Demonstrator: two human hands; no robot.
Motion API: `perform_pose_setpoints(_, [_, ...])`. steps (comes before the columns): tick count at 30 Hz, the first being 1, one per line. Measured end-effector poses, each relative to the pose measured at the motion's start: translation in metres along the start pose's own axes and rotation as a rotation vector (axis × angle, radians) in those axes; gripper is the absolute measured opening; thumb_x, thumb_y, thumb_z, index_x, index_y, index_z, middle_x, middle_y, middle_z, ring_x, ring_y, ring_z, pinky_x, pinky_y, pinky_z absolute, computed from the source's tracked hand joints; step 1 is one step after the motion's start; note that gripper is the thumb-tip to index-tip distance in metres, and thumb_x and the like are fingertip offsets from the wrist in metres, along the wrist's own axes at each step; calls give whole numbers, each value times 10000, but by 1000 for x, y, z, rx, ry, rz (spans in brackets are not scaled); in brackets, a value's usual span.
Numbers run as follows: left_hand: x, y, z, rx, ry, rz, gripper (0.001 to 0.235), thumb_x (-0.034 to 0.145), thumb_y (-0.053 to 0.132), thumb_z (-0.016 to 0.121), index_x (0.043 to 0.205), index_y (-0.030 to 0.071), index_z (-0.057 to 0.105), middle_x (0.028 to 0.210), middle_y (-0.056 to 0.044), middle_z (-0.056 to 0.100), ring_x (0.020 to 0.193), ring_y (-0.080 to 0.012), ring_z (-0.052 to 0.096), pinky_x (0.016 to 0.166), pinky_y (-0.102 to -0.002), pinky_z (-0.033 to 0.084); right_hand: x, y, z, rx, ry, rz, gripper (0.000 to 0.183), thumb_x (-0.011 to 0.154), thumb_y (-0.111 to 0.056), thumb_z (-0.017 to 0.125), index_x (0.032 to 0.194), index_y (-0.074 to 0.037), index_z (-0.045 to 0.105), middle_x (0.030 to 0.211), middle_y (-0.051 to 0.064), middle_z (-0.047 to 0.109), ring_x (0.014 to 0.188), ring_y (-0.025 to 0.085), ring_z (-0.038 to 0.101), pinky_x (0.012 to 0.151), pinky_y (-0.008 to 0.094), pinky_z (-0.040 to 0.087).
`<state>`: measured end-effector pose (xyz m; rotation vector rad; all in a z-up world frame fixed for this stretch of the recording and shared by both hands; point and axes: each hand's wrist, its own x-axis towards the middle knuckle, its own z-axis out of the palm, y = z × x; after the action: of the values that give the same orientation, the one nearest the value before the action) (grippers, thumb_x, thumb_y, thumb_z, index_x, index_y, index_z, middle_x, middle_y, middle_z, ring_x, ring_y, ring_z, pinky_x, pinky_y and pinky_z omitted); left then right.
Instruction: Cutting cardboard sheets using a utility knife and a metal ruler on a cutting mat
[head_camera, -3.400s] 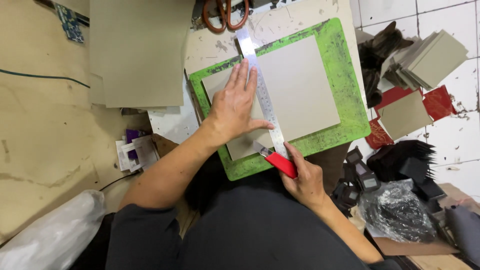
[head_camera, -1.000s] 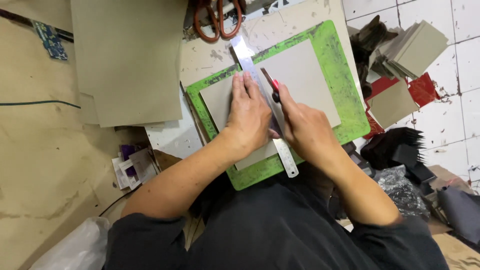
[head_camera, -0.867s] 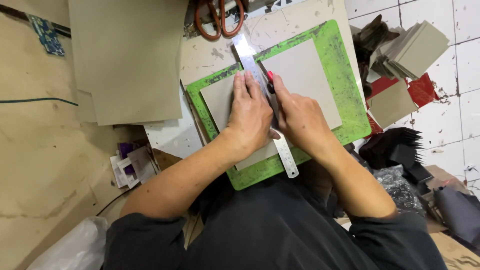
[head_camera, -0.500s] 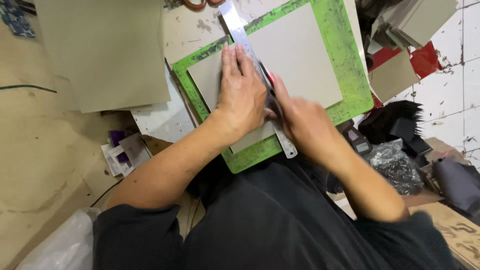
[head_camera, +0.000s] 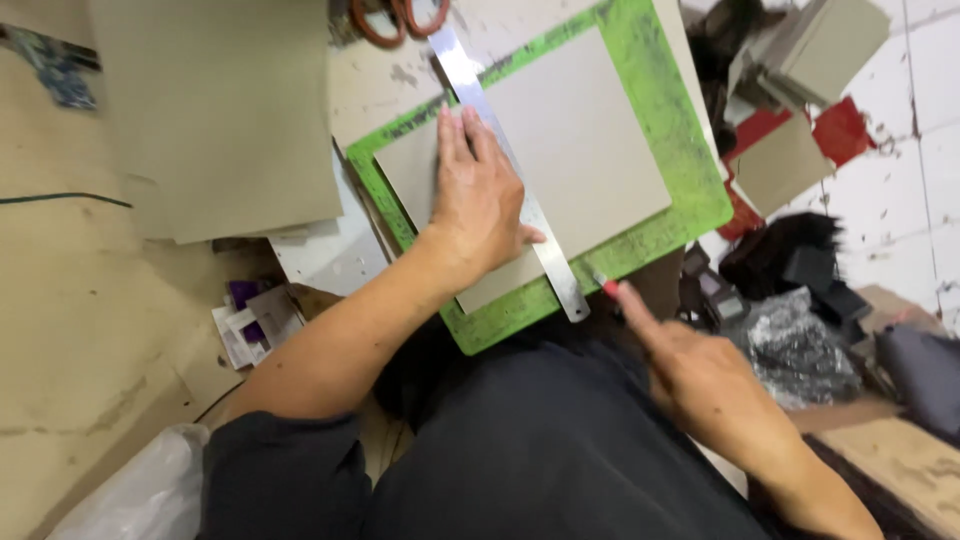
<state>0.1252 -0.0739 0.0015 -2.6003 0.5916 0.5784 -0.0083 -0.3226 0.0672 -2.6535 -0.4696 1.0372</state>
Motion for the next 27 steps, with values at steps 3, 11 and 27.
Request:
perform_pose_setpoints(3, [3,2,0,5,2,-5,1321,759,1002,412,1495,-94,414,1551,-392,386,1478,-528,292,1171,-742,111,31,-26,-39,90,327,-43,694,1016,-182,507,1659,-209,248,835,147,608,725,370,615,687,447,466])
perform_pose_setpoints(11, [8,9,12,-18,70,-61,1336,687,993,495,1509,-58,410,1541,-414,375,1450,-548,354,1183,-737,79,177,-36,-38,-3,412,-258,649,969,-120,484,1585,-20,308,800,248,661,643,512,585,549,584,425])
perform_pose_setpoints(27, [0,1,8,-3,51,-16,1325,758,1013,359,1523,-68,397,1564,-381,379,1455,-502,376,1188,-681,129,46,-22,20,23,52,-23,872,911,-84,486,1687,-183,100,813,207,550,642,543,586,604,624,420])
